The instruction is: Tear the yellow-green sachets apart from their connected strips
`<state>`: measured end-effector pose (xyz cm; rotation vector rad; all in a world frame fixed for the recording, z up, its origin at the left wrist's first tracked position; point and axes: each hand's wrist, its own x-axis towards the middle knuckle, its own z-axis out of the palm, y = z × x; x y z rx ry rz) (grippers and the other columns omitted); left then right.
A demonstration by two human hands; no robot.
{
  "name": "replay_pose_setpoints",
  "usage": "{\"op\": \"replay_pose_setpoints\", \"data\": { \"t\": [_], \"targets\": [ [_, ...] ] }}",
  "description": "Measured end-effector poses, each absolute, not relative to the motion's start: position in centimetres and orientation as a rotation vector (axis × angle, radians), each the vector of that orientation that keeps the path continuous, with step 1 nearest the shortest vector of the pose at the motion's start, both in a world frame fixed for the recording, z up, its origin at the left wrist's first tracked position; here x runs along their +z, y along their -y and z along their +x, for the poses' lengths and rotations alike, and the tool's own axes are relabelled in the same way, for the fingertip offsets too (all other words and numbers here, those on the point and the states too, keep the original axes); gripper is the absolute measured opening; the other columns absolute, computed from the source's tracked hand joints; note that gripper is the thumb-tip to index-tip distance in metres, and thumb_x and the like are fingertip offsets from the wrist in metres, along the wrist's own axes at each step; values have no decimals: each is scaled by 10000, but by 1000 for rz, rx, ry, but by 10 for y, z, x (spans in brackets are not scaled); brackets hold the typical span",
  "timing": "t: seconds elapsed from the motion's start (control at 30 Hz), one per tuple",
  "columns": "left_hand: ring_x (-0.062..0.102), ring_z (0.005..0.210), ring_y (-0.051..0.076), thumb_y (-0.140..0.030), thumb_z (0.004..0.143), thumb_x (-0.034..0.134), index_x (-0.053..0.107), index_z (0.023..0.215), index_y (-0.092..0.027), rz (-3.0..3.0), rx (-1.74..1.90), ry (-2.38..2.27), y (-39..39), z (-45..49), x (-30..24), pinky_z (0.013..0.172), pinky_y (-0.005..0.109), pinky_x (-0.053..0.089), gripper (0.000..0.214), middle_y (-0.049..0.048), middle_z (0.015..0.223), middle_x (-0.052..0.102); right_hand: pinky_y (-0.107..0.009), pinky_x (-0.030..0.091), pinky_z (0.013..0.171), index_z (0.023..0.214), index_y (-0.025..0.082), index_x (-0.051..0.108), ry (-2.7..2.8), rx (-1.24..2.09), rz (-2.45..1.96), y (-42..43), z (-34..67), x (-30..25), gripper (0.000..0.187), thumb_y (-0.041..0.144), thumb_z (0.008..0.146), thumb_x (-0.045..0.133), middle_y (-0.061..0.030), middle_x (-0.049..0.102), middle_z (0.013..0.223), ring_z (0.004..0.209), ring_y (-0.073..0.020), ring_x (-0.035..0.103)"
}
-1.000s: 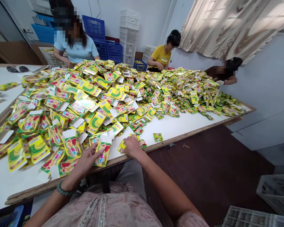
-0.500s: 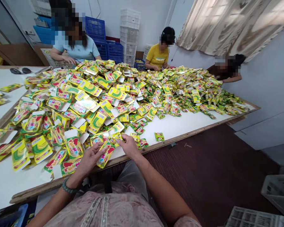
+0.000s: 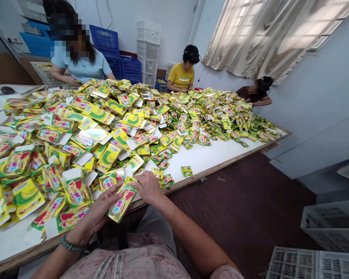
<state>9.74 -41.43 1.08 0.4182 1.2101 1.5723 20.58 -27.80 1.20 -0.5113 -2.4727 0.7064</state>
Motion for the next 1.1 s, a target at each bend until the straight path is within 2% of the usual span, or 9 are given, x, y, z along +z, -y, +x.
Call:
{"op": "replay_pose_setpoints", "data": {
  "t": [0.1, 0.2, 0.3, 0.4, 0.53, 0.67, 0.73, 0.87, 1.1],
  "targets": [
    [674, 768, 180, -239, 638, 748, 527, 1179, -222, 328, 1617, -1171, 414, 100, 16, 687, 270, 524, 584, 63, 987, 700, -276, 372, 826, 1037, 224, 646, 2470, 555, -501, 255, 210, 15, 295, 358, 902, 421, -60, 594, 948, 909, -158, 505],
    [671, 738, 167, -221, 622, 755, 522, 1187, -206, 298, 1639, -1247, 415, 99, 21, 664, 251, 521, 612, 56, 953, 707, -281, 381, 809, 1002, 170, 630, 2286, 431, -971, 208, 213, 13, 348, 367, 919, 356, -89, 613, 953, 912, -174, 527],
    [667, 718, 166, -239, 608, 762, 526, 1191, -185, 312, 1625, -1339, 416, 98, 23, 648, 246, 513, 631, 55, 904, 715, -279, 381, 758, 1044, 147, 599, 2332, 305, -1278, 167, 218, 7, 364, 411, 797, 561, -103, 626, 941, 902, -208, 548],
    [665, 773, 177, -276, 599, 769, 541, 1180, -176, 370, 1625, -1381, 417, 96, 21, 669, 250, 509, 632, 67, 968, 704, -255, 373, 669, 923, 169, 625, 2413, 362, -1352, 155, 224, -1, 291, 391, 735, 621, -71, 643, 826, 798, -199, 578],
    [655, 840, 188, -293, 609, 765, 561, 1169, -170, 441, 1637, -1431, 418, 90, 15, 693, 248, 501, 609, 76, 1048, 682, -251, 364, 617, 786, 179, 597, 2168, 510, -1208, 180, 232, -1, 241, 416, 748, 579, -35, 617, 712, 690, -178, 553],
    [653, 762, 163, -295, 606, 769, 587, 1145, -169, 508, 1593, -1463, 415, 89, 14, 649, 228, 490, 582, 61, 998, 701, -229, 374, 573, 784, 167, 543, 2023, 1225, -736, 229, 226, 9, 308, 471, 742, 565, 0, 567, 663, 610, -134, 517],
    [651, 723, 152, -304, 617, 763, 602, 1122, -178, 544, 1568, -1421, 415, 91, 16, 644, 226, 488, 545, 46, 939, 715, -215, 359, 547, 750, 168, 531, 2069, 1429, -560, 251, 217, 14, 297, 453, 710, 606, 23, 519, 635, 573, -108, 472],
    [653, 689, 150, -309, 643, 746, 607, 1114, -186, 595, 1528, -1341, 421, 92, 21, 645, 236, 493, 506, 33, 869, 725, -201, 296, 500, 638, 174, 477, 2132, 1335, -560, 270, 203, 14, 300, 419, 665, 650, 61, 360, 564, 529, -80, 341],
    [659, 748, 166, -316, 638, 748, 579, 1146, -148, 610, 1527, -1377, 429, 86, 16, 691, 253, 496, 561, 65, 912, 718, -201, 279, 498, 675, 178, 478, 2275, 1318, -486, 268, 204, 17, 243, 380, 706, 608, 58, 345, 569, 532, -85, 333]
  ]
}}
